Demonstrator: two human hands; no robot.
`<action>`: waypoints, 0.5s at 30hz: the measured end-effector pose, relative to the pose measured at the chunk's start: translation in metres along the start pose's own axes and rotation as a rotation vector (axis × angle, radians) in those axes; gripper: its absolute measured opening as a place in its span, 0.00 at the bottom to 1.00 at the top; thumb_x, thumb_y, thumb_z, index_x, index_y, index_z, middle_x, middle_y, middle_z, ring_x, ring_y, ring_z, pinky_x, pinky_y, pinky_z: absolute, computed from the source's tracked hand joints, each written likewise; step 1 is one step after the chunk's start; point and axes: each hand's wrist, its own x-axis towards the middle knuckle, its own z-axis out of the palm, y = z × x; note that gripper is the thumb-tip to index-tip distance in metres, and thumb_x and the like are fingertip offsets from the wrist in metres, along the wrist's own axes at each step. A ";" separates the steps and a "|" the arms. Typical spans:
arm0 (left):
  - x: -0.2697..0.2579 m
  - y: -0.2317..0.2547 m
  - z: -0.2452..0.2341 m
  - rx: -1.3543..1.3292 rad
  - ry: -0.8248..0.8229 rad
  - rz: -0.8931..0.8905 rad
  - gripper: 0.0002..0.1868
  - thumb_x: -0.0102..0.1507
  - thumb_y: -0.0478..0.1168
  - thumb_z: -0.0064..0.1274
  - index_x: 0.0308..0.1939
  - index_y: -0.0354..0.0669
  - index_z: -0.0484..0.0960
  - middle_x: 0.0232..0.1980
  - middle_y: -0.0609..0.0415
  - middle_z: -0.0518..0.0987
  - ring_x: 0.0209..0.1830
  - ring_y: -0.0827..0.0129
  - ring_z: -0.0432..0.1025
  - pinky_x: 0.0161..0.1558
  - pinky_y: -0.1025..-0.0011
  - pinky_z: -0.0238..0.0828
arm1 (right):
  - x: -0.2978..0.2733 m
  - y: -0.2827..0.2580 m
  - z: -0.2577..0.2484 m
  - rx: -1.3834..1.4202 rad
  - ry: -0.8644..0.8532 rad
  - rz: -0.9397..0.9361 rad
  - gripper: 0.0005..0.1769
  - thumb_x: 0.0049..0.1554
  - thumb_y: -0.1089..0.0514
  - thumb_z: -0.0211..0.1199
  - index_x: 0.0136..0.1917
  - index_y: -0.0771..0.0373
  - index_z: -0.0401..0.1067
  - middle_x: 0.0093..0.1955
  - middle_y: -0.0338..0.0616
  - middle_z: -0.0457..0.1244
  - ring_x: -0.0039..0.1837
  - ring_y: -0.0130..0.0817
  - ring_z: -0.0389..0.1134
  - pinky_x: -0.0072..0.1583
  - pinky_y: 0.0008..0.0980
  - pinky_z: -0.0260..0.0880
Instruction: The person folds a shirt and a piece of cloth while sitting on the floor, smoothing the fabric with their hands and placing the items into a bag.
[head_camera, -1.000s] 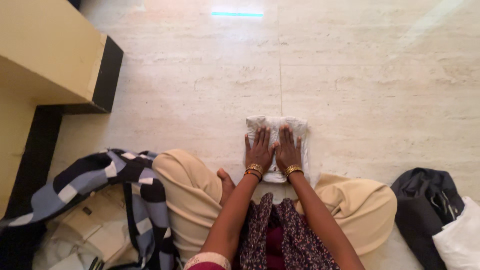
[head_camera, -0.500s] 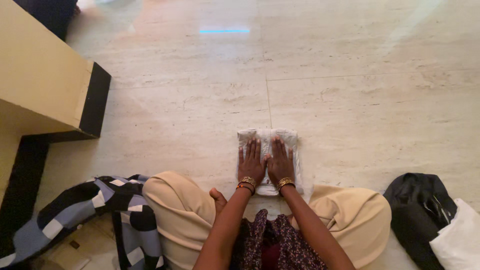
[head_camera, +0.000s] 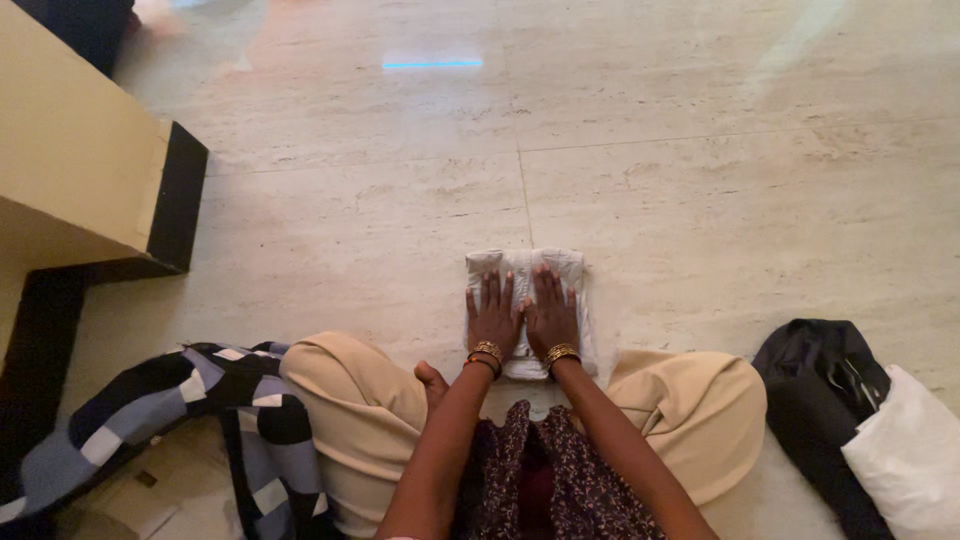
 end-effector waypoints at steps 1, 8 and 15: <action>0.002 -0.002 -0.005 -0.021 -0.120 0.007 0.38 0.71 0.60 0.29 0.82 0.53 0.42 0.85 0.49 0.42 0.85 0.59 0.33 0.76 0.44 0.20 | -0.001 -0.001 0.000 -0.007 0.019 -0.015 0.36 0.65 0.47 0.44 0.83 0.57 0.46 0.86 0.47 0.42 0.85 0.43 0.40 0.79 0.56 0.37; -0.009 -0.020 -0.036 -0.079 -0.507 0.162 0.44 0.69 0.57 0.41 0.83 0.51 0.37 0.86 0.47 0.36 0.85 0.58 0.32 0.78 0.42 0.26 | -0.004 -0.002 -0.003 0.012 0.019 0.006 0.36 0.66 0.45 0.41 0.84 0.56 0.43 0.86 0.45 0.40 0.86 0.42 0.39 0.79 0.55 0.35; -0.034 -0.018 -0.018 -0.073 -0.387 0.164 0.48 0.66 0.58 0.46 0.81 0.47 0.39 0.85 0.46 0.37 0.85 0.58 0.32 0.78 0.45 0.28 | -0.006 0.000 0.004 -0.031 0.019 0.022 0.37 0.66 0.43 0.41 0.84 0.54 0.43 0.87 0.44 0.39 0.85 0.41 0.39 0.79 0.54 0.34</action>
